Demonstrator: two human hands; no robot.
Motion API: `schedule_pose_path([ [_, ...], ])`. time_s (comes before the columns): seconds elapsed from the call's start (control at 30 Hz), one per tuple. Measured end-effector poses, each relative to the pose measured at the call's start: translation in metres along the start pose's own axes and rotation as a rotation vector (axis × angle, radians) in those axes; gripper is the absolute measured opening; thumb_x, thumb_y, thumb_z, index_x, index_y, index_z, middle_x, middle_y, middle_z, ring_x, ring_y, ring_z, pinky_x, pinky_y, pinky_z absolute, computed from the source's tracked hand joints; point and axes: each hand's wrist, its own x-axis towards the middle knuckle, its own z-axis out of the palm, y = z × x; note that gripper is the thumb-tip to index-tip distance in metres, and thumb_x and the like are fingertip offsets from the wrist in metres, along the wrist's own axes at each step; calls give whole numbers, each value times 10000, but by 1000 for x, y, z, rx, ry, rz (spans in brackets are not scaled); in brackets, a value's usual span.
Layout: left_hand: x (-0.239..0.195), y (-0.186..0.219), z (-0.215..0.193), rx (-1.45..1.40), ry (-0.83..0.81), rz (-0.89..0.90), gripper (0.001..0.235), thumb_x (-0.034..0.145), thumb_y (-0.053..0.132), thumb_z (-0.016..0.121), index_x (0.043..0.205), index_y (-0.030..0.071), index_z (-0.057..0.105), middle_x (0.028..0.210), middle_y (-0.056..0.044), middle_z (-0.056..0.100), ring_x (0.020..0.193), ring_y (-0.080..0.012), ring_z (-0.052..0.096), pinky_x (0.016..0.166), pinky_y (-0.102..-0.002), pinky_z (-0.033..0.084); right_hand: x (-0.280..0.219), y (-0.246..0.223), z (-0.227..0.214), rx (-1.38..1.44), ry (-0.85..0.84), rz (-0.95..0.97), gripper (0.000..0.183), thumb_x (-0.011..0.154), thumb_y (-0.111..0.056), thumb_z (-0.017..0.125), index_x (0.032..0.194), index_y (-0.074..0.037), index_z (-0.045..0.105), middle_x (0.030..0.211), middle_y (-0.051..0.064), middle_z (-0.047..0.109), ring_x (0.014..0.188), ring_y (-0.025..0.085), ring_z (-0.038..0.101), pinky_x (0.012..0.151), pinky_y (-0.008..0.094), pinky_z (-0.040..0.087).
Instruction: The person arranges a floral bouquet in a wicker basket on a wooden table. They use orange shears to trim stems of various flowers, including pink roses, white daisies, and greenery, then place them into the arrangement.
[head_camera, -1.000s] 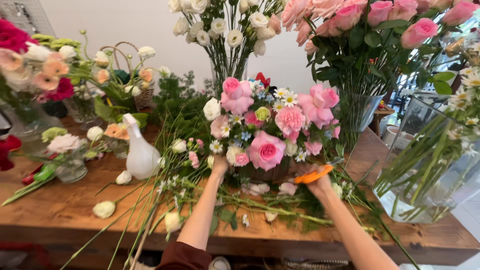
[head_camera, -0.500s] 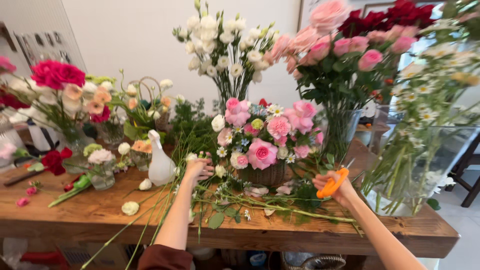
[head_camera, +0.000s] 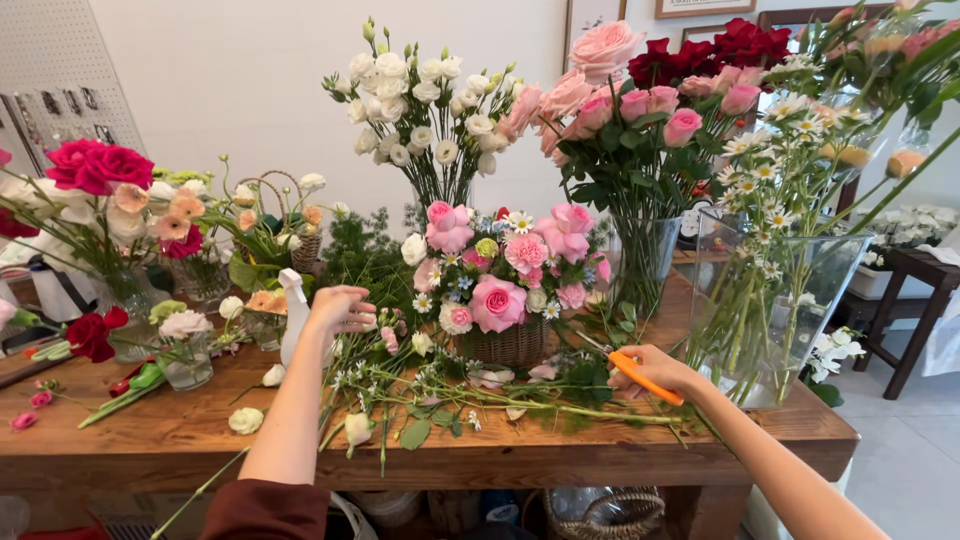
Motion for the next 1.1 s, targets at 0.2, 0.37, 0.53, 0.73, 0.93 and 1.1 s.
schedule_pose_path([
  [0.2, -11, 5, -11, 1, -25, -9, 302, 987, 124, 499, 1240, 19, 626, 1032, -254, 733, 885, -372, 741, 809, -482, 585, -7, -19, 10, -120, -79, 27, 485, 689, -153, 907, 1118, -41, 712, 758, 159, 741, 640, 223, 774, 668, 294, 630],
  [0.37, -9, -2, -17, 12, -28, -22, 296, 980, 126, 509, 1231, 32, 636, 1026, -248, 736, 872, -361, 745, 803, -474, 587, -5, -21, 18, -127, -108, 52, 500, 693, -146, 912, 1131, -29, 701, 770, 177, 754, 629, 220, 771, 652, 285, 629],
  [0.53, -1, -17, -15, 24, -9, -38, 303, 976, 121, 518, 1241, 42, 642, 1018, -242, 740, 861, -364, 747, 799, -486, 585, 3, -12, 30, -59, -124, 103, 522, 695, -67, 903, 1163, 11, 682, 802, 214, 746, 598, 247, 754, 608, 310, 636],
  [0.73, 17, -59, 11, 276, -65, -111, 331, 948, 198, 587, 1232, 47, 663, 973, -214, 766, 798, -341, 763, 732, -437, 611, 27, 12, 46, -232, -175, 99, 506, 697, -165, 918, 1142, -55, 706, 827, 160, 736, 624, 191, 777, 615, 259, 637],
  [0.93, 26, -99, 51, 921, -420, -177, 319, 733, 269, 762, 993, 85, 788, 915, -116, 787, 809, -253, 773, 657, -366, 622, 39, 31, 48, -327, -93, 7, 468, 737, -303, 907, 1117, -89, 734, 885, 132, 751, 773, 192, 720, 765, 303, 576],
  [1.1, 34, -129, 75, 1309, -476, -73, 574, 562, 289, 948, 1045, 43, 760, 1076, -200, 733, 1068, -371, 698, 896, -502, 570, 45, 30, 48, -260, -102, 9, 474, 664, -141, 957, 1081, -66, 746, 884, 110, 734, 815, 211, 678, 762, 302, 563],
])
